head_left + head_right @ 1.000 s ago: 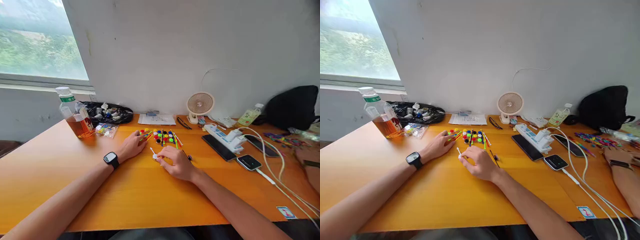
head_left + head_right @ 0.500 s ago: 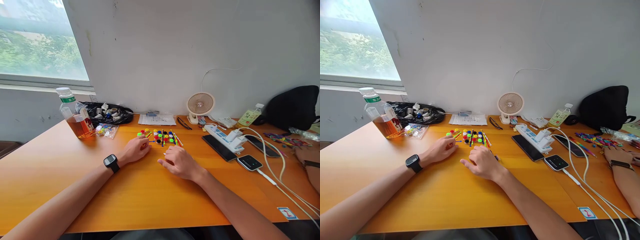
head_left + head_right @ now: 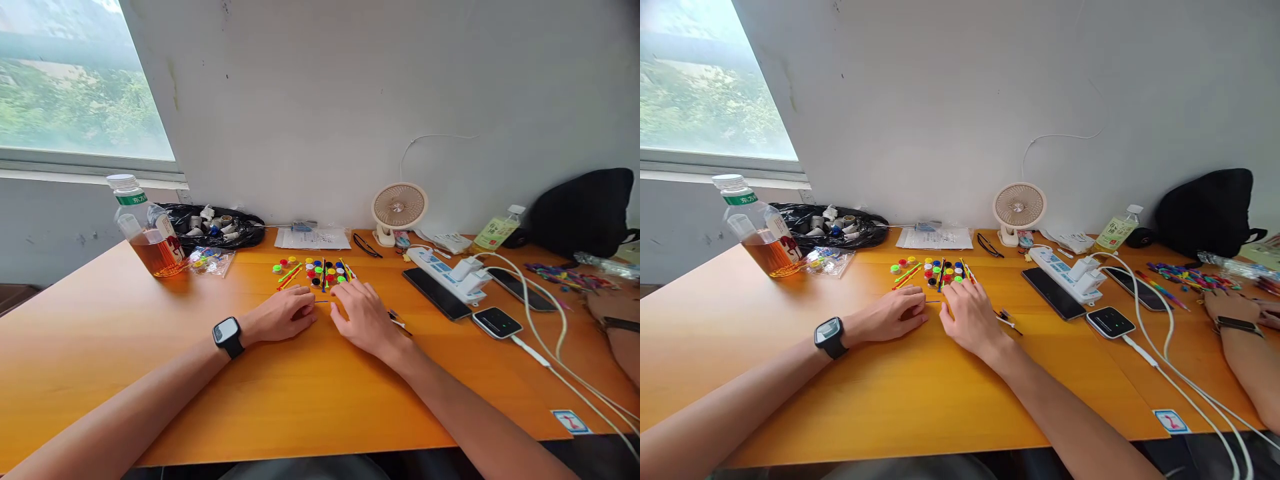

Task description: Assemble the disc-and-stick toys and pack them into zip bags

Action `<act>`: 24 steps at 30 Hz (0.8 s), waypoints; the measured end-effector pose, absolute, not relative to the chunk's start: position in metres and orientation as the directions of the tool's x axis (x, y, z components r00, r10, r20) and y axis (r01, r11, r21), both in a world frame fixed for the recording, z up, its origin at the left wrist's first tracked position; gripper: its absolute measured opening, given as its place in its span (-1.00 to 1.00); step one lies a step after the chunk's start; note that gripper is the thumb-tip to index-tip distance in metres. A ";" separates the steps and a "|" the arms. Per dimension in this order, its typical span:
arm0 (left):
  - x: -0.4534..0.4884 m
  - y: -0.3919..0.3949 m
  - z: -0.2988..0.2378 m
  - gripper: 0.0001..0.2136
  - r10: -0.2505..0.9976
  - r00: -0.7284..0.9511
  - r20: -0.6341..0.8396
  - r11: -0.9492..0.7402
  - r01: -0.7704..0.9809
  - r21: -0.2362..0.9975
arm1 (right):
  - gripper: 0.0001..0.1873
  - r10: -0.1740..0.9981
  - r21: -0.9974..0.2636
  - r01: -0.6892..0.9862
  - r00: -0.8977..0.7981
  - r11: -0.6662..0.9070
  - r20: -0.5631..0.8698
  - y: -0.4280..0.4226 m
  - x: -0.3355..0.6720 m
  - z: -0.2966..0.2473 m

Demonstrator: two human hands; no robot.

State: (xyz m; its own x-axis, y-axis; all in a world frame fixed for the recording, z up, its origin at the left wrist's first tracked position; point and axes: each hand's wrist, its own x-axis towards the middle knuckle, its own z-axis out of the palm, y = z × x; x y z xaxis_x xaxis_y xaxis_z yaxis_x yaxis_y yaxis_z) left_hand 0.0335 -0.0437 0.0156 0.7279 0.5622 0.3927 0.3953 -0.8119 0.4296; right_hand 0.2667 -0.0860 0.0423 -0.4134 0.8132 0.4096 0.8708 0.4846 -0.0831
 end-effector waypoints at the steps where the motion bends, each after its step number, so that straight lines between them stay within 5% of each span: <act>1: 0.034 -0.044 0.015 -0.77 0.565 0.725 0.394 -0.809 0.392 0.438 | -0.83 0.802 -0.140 0.842 -0.428 0.522 0.416 -0.086 0.264 0.039; 9: 0.034 -0.042 0.014 -0.78 0.653 0.663 0.365 -0.709 0.366 0.603 | -0.87 0.856 -0.517 0.682 -0.398 0.516 0.329 -0.081 0.262 0.022; 14: 0.026 -0.034 0.016 -0.77 0.679 0.639 0.362 -0.643 0.279 0.714 | -0.87 0.838 -0.700 0.554 -0.533 0.450 0.117 -0.085 0.263 0.027; 20: 0.030 -0.030 0.003 -0.79 0.685 0.646 0.338 -0.576 0.195 0.794 | -0.86 0.710 -0.907 0.358 -0.697 0.222 -0.101 -0.093 0.263 0.040; 24: 0.033 -0.032 0.008 -0.78 0.580 0.728 0.367 -0.666 0.163 0.728 | -0.73 0.710 -0.986 0.165 -0.694 0.000 -0.117 -0.092 0.264 0.047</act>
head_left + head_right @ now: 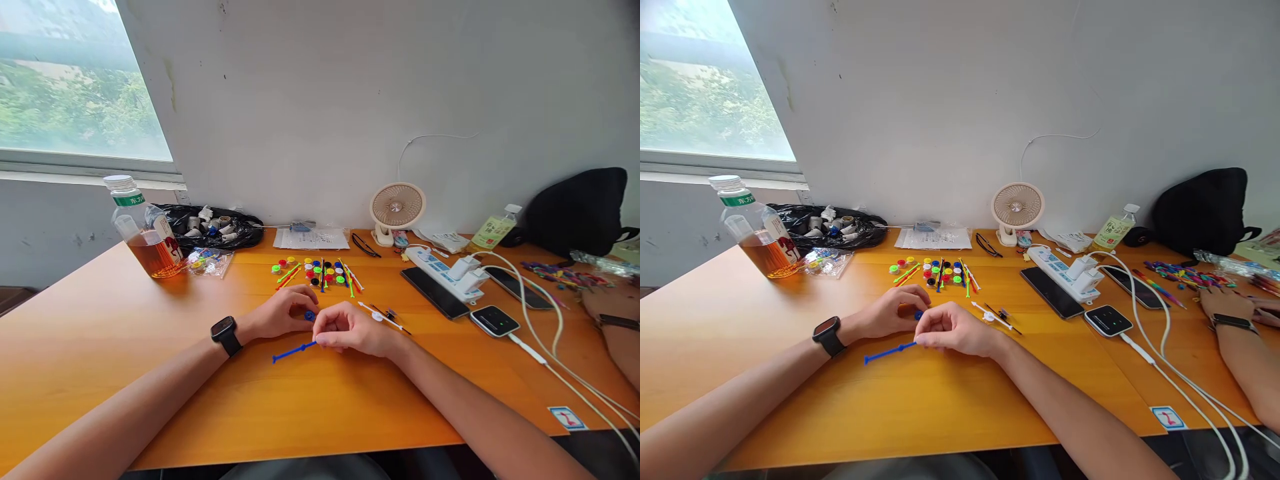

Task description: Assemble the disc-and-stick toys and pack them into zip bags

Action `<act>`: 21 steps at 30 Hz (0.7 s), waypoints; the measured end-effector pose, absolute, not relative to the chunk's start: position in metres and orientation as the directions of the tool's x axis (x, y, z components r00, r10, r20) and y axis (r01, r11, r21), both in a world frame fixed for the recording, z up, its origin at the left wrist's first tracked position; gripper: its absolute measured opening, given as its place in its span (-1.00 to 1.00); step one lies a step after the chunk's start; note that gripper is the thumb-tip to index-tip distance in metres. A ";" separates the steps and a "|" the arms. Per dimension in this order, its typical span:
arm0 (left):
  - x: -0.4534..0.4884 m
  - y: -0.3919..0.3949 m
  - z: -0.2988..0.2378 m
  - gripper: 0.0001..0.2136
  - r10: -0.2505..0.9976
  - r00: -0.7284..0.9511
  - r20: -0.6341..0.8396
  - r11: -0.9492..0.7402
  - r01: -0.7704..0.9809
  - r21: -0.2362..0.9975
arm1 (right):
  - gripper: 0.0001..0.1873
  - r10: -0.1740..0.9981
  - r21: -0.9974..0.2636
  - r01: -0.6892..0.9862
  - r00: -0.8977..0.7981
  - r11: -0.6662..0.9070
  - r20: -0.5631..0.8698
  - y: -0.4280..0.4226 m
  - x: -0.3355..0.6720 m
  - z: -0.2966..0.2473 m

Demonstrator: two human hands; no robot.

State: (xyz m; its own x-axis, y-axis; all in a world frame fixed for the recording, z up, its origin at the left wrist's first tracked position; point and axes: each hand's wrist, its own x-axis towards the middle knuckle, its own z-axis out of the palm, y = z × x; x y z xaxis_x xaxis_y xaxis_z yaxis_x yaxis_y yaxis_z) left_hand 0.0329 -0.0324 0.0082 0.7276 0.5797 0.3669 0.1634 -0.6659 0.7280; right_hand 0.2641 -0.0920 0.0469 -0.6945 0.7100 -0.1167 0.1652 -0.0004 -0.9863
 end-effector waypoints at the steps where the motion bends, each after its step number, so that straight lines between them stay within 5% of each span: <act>1: 0.032 -0.033 0.011 -0.77 0.558 0.747 0.362 -0.687 0.171 0.706 | -0.70 0.740 -0.994 0.104 -0.666 -0.036 -0.097 -0.091 0.264 0.047; 7: 0.027 -0.034 0.018 -0.65 0.572 0.771 0.280 -0.629 0.193 0.753 | -0.65 0.902 -0.996 0.009 -0.424 -0.088 -0.083 -0.077 0.264 0.035; 21: 0.027 -0.028 0.004 -0.71 0.709 0.630 0.316 -0.586 0.278 0.761 | -0.59 0.954 -0.986 0.114 -0.260 -0.120 -0.147 -0.064 0.262 0.017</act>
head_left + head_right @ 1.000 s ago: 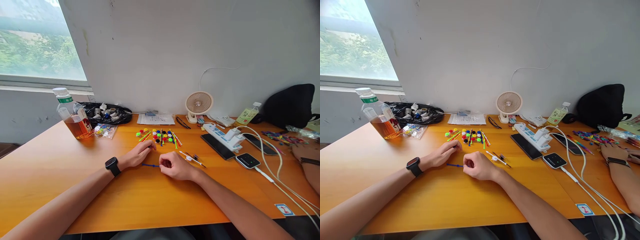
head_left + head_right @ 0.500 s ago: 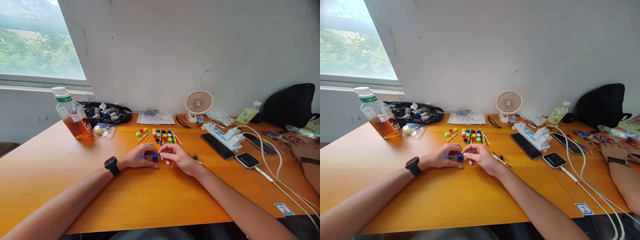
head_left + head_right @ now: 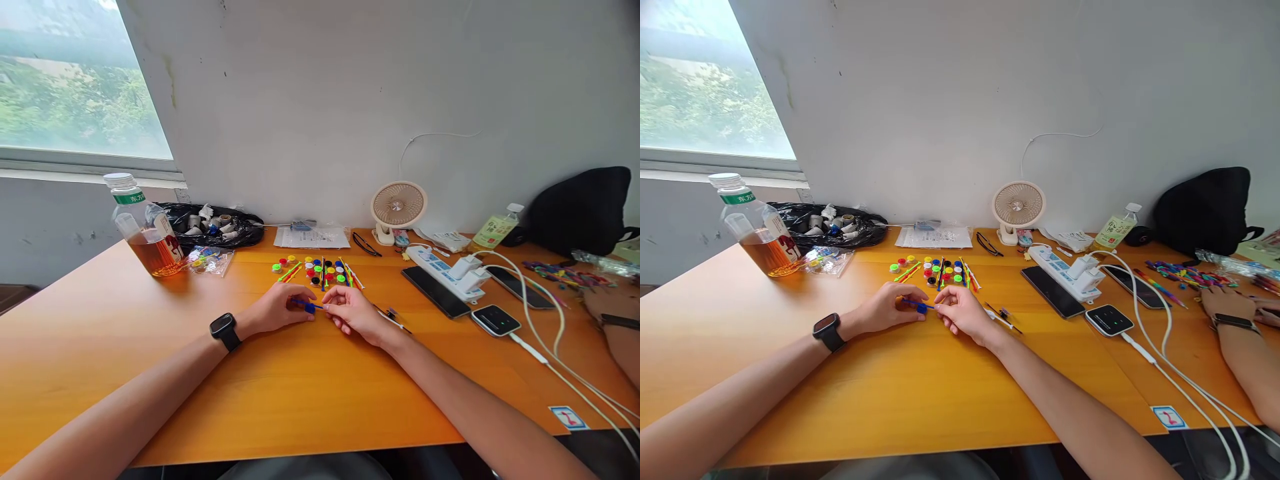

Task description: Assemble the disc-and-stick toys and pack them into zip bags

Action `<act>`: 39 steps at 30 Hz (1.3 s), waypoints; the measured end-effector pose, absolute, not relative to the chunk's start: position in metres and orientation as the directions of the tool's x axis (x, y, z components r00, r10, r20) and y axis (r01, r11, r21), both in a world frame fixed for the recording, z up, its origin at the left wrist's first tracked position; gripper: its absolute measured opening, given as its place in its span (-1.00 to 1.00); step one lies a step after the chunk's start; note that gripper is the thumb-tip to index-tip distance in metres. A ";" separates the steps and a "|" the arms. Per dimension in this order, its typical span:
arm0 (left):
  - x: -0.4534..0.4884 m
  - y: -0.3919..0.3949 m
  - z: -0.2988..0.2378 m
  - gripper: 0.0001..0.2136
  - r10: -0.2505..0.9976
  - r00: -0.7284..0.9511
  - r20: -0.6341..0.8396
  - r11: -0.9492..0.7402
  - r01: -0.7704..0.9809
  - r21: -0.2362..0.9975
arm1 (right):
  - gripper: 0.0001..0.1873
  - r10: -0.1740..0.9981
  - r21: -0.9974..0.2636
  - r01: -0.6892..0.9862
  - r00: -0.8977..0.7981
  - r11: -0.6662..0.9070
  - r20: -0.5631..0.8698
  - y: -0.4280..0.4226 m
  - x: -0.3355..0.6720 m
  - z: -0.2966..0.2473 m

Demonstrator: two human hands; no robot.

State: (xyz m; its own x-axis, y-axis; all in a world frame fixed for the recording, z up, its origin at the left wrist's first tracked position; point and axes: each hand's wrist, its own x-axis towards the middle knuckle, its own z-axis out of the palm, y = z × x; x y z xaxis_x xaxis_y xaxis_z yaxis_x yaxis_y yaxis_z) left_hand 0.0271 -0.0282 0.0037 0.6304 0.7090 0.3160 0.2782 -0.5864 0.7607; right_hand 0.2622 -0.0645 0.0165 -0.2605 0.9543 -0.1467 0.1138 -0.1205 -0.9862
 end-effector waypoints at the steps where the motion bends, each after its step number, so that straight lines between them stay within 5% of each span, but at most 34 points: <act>1: 0.028 -0.028 0.003 -0.71 0.707 0.622 0.336 -0.597 0.271 0.755 | -0.59 0.955 -0.986 0.117 -0.260 -0.117 -0.144 -0.064 0.262 0.016; 7: 0.035 -0.027 0.002 -0.83 0.709 0.607 0.358 -0.643 0.350 0.681 | -0.61 0.962 -0.985 0.153 -0.248 -0.081 -0.117 -0.060 0.263 0.012; 15: 0.035 -0.030 0.012 -0.88 0.595 0.681 0.427 -0.799 0.442 0.408 | -0.68 0.979 -0.972 0.236 -0.200 0.007 -0.041 -0.051 0.266 0.004; 39: 0.025 -0.043 0.020 -0.74 0.676 0.525 0.517 -0.733 0.408 0.544 | -0.38 0.985 -0.952 0.306 -0.171 0.030 -0.024 -0.054 0.272 0.018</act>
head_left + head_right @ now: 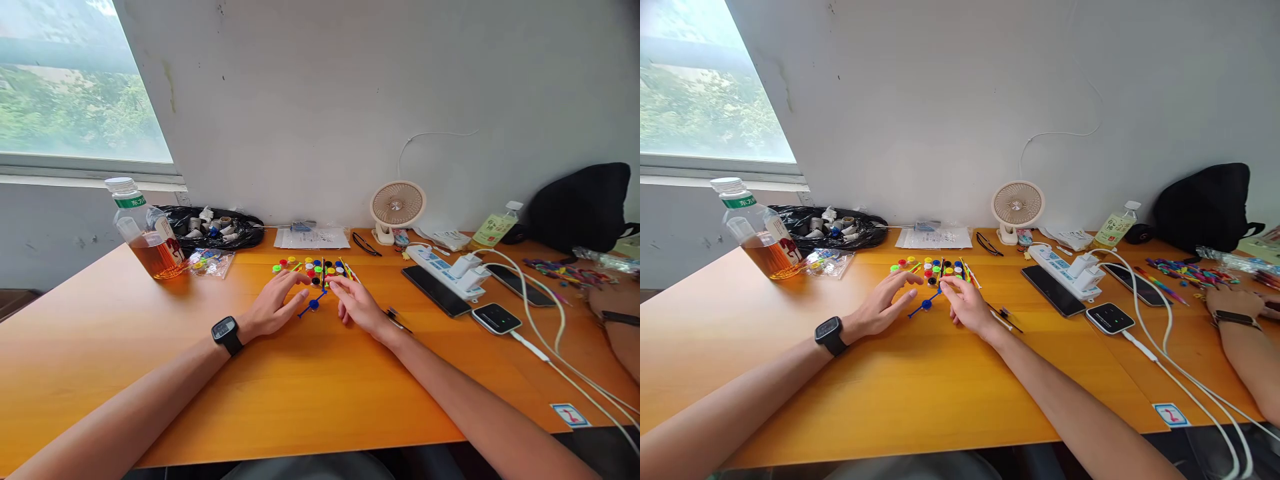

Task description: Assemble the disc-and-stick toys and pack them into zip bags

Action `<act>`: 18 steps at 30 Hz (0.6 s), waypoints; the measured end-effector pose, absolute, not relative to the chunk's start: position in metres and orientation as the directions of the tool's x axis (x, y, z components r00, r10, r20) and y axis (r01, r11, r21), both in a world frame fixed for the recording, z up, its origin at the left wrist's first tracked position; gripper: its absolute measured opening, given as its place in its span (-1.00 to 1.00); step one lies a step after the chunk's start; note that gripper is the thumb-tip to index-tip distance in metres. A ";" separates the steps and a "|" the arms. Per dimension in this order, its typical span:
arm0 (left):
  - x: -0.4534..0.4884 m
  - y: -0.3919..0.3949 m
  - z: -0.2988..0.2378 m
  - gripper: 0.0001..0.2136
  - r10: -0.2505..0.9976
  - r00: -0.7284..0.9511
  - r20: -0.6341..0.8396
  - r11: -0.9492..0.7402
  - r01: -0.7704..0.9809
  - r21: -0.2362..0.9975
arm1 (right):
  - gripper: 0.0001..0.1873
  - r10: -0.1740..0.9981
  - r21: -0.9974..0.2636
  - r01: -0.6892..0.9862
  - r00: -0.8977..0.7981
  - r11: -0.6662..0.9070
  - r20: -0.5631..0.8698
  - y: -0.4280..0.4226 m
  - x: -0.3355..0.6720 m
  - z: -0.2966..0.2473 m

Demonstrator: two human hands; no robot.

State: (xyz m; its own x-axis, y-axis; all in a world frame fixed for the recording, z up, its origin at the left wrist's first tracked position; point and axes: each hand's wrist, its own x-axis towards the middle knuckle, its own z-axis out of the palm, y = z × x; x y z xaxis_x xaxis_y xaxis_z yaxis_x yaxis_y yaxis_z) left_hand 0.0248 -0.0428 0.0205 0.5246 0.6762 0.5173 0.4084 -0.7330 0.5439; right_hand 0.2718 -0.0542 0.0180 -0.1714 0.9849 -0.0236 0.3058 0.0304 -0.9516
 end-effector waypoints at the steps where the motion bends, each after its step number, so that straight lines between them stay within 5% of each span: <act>1: 0.025 -0.042 0.019 -0.75 0.662 0.552 0.506 -0.745 0.413 0.524 | -0.38 0.985 -0.950 0.311 -0.169 0.037 -0.017 -0.055 0.271 0.018; 6: 0.030 -0.035 0.011 -0.83 0.590 0.655 0.472 -0.804 0.425 0.416 | -0.49 0.987 -0.927 0.364 -0.161 0.085 0.027 -0.056 0.270 0.015; 11: 0.029 -0.034 0.012 -0.82 0.574 0.668 0.473 -0.811 0.387 0.439 | -0.56 0.983 -0.920 0.378 -0.181 0.102 0.035 -0.056 0.270 0.013; 15: 0.027 -0.036 0.017 -0.79 0.610 0.589 0.530 -0.787 0.373 0.491 | -0.49 0.986 -0.958 0.288 -0.166 0.017 -0.032 -0.055 0.270 0.014; 18: 0.024 -0.034 0.020 -0.75 0.662 0.459 0.593 -0.749 0.403 0.526 | -0.46 0.996 -0.963 0.256 -0.034 0.083 0.077 -0.053 0.272 0.017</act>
State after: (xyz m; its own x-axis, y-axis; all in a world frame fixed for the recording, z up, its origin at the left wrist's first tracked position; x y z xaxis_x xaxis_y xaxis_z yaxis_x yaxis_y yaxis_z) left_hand 0.0238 -0.0337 0.0203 0.4585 0.6622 0.5927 0.4027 -0.7493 0.5257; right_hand 0.2724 -0.0534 0.0169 -0.0340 0.9965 0.0769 0.2562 0.0831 -0.9630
